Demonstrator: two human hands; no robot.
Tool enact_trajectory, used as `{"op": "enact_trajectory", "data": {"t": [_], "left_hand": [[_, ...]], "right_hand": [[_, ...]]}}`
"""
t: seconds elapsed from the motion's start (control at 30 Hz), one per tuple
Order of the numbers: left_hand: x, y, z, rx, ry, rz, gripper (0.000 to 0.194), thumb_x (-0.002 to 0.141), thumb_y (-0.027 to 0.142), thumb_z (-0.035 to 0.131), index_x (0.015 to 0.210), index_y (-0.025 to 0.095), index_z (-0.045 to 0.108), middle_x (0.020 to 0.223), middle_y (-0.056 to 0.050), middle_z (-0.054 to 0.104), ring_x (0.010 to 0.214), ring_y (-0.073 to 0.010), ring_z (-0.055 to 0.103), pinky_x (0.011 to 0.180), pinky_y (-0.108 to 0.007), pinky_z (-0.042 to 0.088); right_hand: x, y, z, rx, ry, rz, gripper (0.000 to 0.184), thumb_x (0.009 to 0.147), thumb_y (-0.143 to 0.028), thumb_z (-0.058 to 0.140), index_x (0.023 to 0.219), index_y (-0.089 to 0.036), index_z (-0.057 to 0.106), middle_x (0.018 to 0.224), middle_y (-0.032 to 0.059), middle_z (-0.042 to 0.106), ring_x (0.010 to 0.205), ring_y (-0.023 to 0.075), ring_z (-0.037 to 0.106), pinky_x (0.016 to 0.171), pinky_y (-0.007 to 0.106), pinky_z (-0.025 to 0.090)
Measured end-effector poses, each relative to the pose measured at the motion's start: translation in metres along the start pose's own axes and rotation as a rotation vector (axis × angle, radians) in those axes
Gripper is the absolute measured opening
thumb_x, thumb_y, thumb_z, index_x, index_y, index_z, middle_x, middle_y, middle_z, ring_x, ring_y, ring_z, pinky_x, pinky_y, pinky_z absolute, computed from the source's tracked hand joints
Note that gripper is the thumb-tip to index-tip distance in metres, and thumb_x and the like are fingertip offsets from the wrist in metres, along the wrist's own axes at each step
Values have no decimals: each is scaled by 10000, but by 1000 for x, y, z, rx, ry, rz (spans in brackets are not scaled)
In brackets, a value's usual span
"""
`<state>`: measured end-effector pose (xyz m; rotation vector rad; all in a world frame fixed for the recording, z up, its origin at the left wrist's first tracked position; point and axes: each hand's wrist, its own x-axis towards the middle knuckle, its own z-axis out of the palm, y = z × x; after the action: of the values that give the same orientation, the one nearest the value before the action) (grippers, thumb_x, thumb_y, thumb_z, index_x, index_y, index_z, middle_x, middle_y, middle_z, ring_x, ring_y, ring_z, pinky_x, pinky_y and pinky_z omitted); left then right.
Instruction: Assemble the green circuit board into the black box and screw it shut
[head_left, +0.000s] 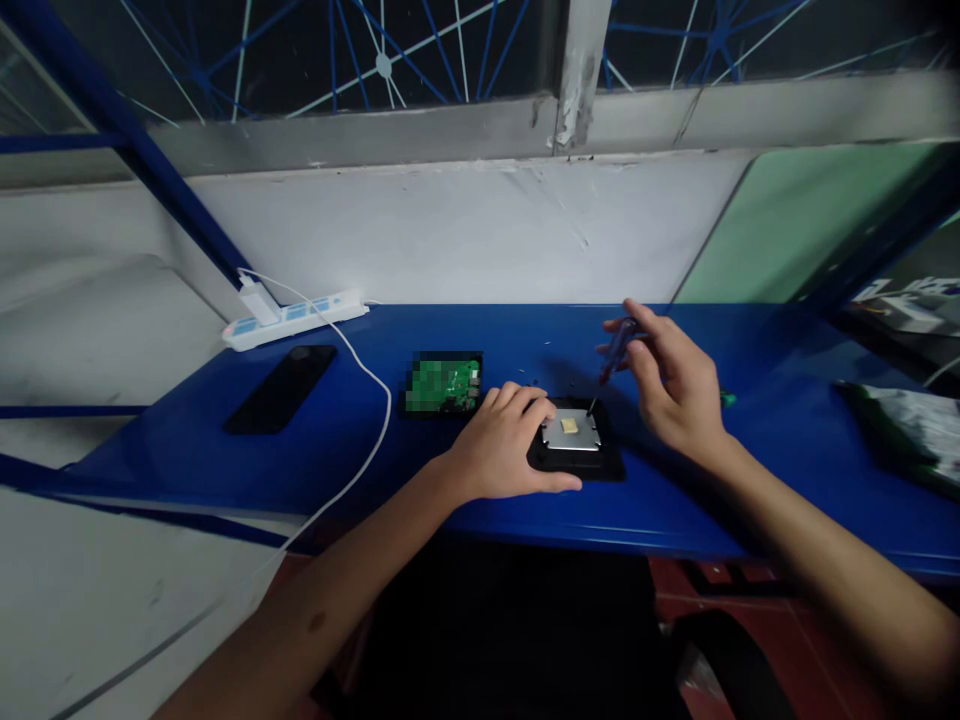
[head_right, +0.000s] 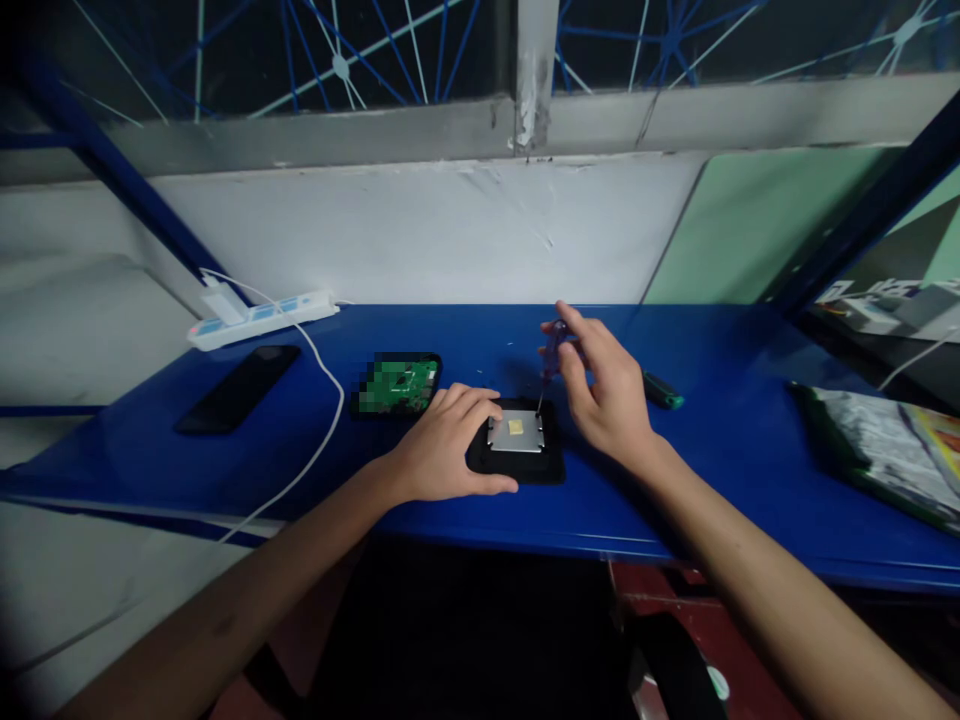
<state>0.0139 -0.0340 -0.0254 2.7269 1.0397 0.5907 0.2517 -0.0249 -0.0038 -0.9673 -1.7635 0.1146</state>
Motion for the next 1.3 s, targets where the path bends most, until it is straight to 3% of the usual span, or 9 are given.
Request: {"op": "enact_trajectory", "data": {"t": [0.27,0.53,0.63,0.73,0.83,1.13,1.3], "left_hand": [[0,-1,2,6,3,9,745,708,798,704,1119,198,545,1355,-134,578,1211,-353,504,1032,-518,407],[0,-1,1,-9,0,4,733,700,794,704,1113,207,553,1346,-132,583,1208,-359,509,1019,-541,416],[0,-1,0,-15,-11,0,731,703,789,707,1113,203,553,1351,-139,580,1211,-362,507,1020,-540,416],[0,-1,0,-9,-7,1,736,707,790,705,1122,202,551,1360,-139,573,1218,-362,506,1028,-533,412],[0,0,0,-1,1,6,729,708,794,701,1122,213,550,1360,-132,573,1226,-362,507,1028,-528,413],[0,0,0,-4,1,5,735,708,786,715,1123,201,550,1362,-140,575,1215,-357,504,1031,-526,412],[0,0,1,-8,-1,4,731,706,797,701,1112,208,552,1359,-139,575,1212,-367,506,1020,-539,417]], "right_hand": [[3,-4,0,-38,59,1,414,925,-303,658,1335,-282,603,984,57,569,845,174,638,667,324,634],[0,-6,1,99,16,94,403,1014,-315,500,1417,-303,524,1255,90,690,976,214,748,810,408,642],[0,-4,3,63,50,58,409,980,-310,572,1389,-299,556,1110,72,696,900,199,734,770,393,649],[2,-4,2,14,79,14,388,923,-326,665,1307,-298,618,968,47,608,785,175,662,688,375,648],[3,-5,0,-5,57,-2,348,907,-322,688,1251,-296,645,935,38,558,761,166,617,663,358,640],[2,-7,-2,45,-33,18,431,1009,-303,501,1440,-305,517,1227,97,656,914,202,729,767,396,628],[1,-5,-2,53,-43,30,472,1027,-290,450,1494,-356,452,1306,78,656,954,215,745,824,441,629]]}}
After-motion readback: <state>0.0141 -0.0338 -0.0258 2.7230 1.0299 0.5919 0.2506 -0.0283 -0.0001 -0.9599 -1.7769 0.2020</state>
